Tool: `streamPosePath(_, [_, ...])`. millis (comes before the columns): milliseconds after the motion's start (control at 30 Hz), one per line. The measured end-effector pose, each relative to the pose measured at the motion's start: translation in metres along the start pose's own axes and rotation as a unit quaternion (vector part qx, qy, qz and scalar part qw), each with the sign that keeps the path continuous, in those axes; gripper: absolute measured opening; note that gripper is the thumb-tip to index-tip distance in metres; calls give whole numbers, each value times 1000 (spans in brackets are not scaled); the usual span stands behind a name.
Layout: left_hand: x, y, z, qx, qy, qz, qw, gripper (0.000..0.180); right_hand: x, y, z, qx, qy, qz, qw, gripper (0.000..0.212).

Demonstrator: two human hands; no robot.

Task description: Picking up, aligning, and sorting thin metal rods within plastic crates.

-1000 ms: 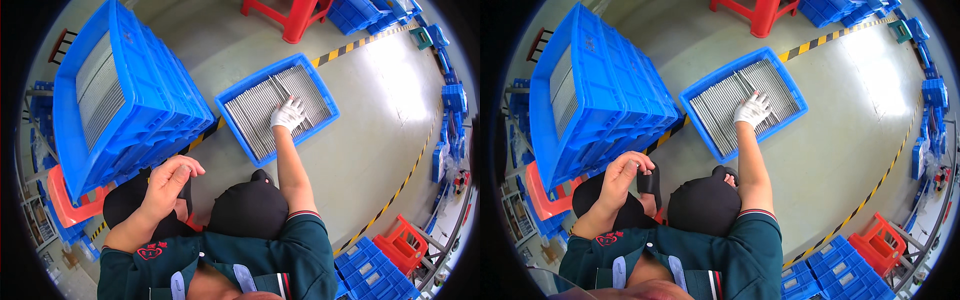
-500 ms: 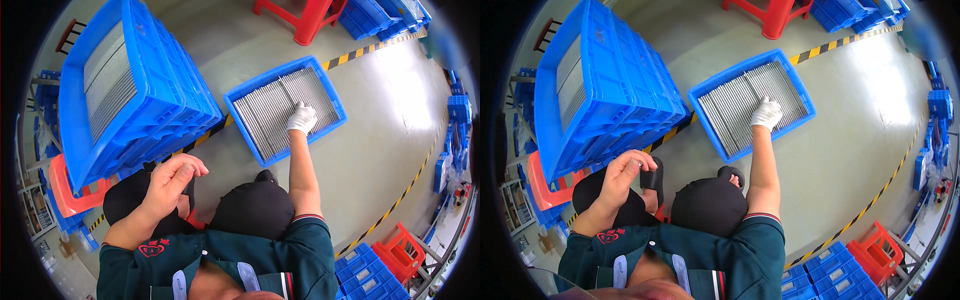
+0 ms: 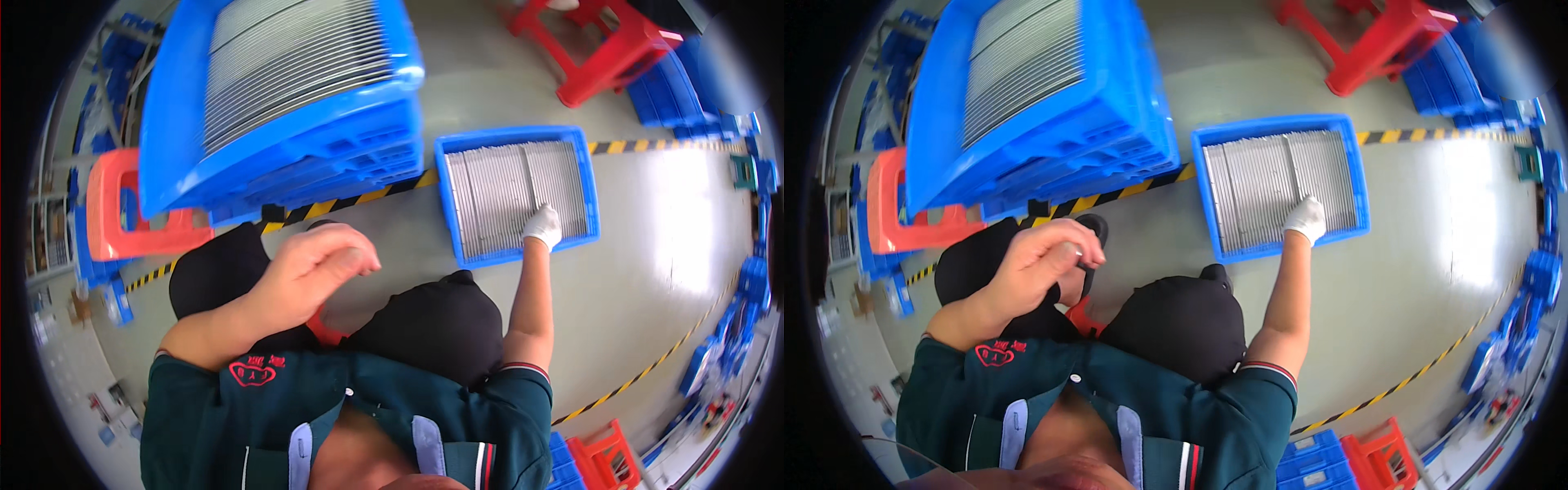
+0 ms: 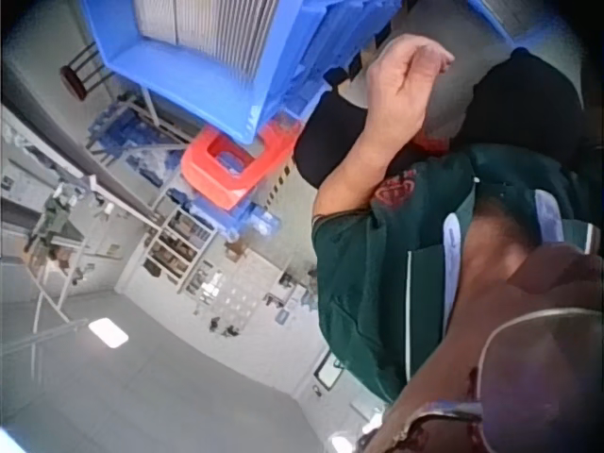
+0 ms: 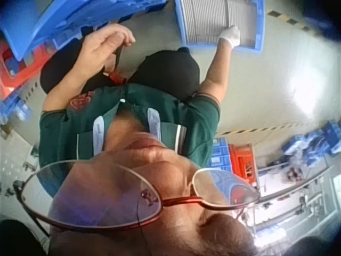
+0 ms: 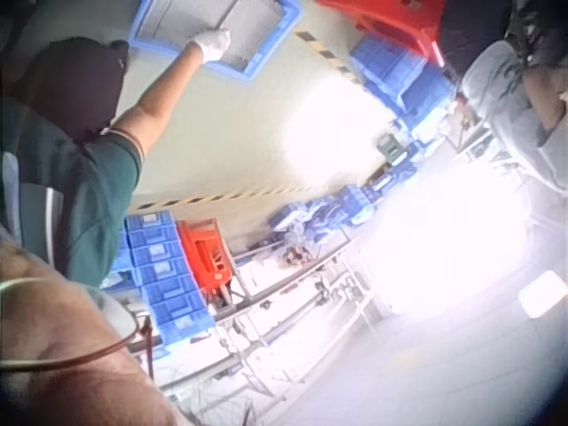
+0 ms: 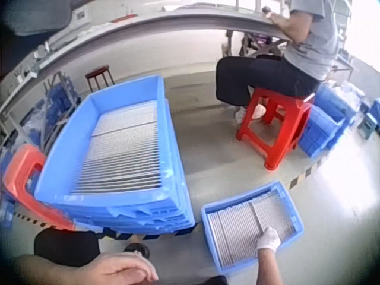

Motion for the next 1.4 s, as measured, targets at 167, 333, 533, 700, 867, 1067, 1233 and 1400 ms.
streamPosePath(167, [-27, 3, -8, 71, 70, -25, 995, 21, -8, 10, 55, -93, 70, 33, 993, 21])
streamPosePath(333, [-43, 13, -17, 100, 101, -114, 983, 31, -12, 29, 194, 111, -208, 119, 965, 22])
streamPosePath(533, [-53, 8, -24, 126, 180, -124, 968, 29, -135, 105, 444, 427, -393, 401, 708, 25])
streamPosePath(700, [-42, 2, -25, 125, 185, -164, 961, 31, -182, 218, 449, -11, -300, 612, 731, 38])
streamPosePath(867, [-48, -10, -14, 116, 169, -187, 961, 33, -168, 269, 405, -245, -150, 575, 766, 32])
streamPosePath(1067, [-55, -32, 4, 83, 164, -227, 956, 33, -159, 285, 398, -344, -145, 584, 720, 28])
streamPosePath(1233, [-58, -35, 10, 60, 141, -253, 955, 33, -158, 296, 395, -363, -140, 593, 705, 24])
streamPosePath(1400, [-53, -36, 9, 50, 135, -262, 954, 33, -143, 305, 383, -317, -206, 566, 732, 17])
Point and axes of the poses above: each hand's wrist, its own x-axis towards the middle knuckle, its own z-axis out of the back of the hand, y = z × x, the point moved 4 cm from there along x, towards the middle knuckle, and after that the axes turned 13 degrees about -x, right-handed, at the moved point
